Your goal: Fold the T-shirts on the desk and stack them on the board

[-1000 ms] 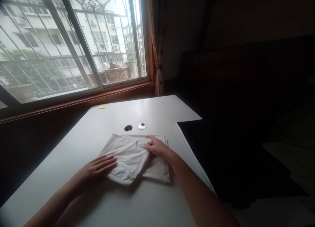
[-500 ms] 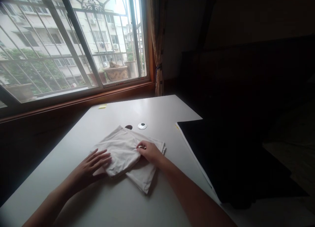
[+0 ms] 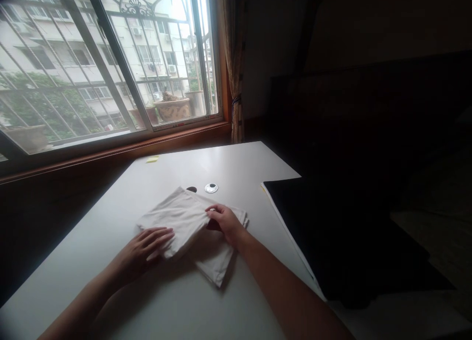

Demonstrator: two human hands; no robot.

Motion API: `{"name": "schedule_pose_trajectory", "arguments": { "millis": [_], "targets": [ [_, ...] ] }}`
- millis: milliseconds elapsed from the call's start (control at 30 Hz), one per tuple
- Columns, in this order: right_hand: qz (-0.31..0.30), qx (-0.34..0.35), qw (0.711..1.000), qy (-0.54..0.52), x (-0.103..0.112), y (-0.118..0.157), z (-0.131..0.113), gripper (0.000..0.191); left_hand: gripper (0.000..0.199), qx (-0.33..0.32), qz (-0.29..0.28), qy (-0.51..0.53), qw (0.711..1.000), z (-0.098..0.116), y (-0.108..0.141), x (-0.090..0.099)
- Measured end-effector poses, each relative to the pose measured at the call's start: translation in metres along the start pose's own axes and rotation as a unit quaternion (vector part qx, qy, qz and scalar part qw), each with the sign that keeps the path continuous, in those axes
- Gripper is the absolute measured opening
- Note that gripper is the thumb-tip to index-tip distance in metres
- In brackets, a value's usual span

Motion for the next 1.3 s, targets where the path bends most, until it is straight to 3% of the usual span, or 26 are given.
{"name": "schedule_pose_trajectory", "arguments": {
  "millis": [300, 467, 633, 833, 933, 1100, 1300],
  "targets": [
    [0.001, 0.004, 1.0, 0.009, 0.001, -0.001, -0.001, 0.026, 0.033, -0.004, 0.024, 0.031, 0.999, 0.04, -0.019, -0.004],
    [-0.014, 0.007, 1.0, 0.003, 0.0, 0.0, -0.001, 0.029, 0.04, 0.047, 0.028, 0.047, 0.997, 0.044, -0.018, -0.006],
    [-0.051, -0.001, 0.998, -0.037, -0.005, 0.002, 0.0, 0.033, 0.04, 0.093, 0.078, 0.021, 0.992, 0.046, -0.02, -0.013],
    [-0.038, -0.006, 0.999, -0.034, 0.001, -0.001, 0.0, 0.033, 0.033, 0.111, 0.058, 0.013, 0.992, 0.039, -0.018, -0.018],
    [-0.02, -0.003, 1.0, -0.009, 0.006, -0.003, -0.002, 0.032, 0.035, 0.084, 0.076, -0.002, 0.994, 0.041, -0.014, -0.006],
    [-0.022, 0.064, 0.997, -0.026, 0.006, 0.001, -0.022, 0.025, 0.033, 0.103, 0.169, -0.017, 0.98, 0.034, -0.013, 0.027],
    [-0.035, 0.121, 0.988, -0.092, 0.008, 0.011, -0.05, 0.023, 0.03, 0.107, 0.245, 0.02, 0.963, 0.038, -0.043, 0.065]
  ]
}}
Point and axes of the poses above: each hand's wrist, its own y-axis away from the middle knuckle, its own x-axis out of the back of the hand, z = x × y, the point moved 8 cm from there along -y, towards the middle knuckle, and after that the axes turned 3 degrees about z, right-handed, at the moved point
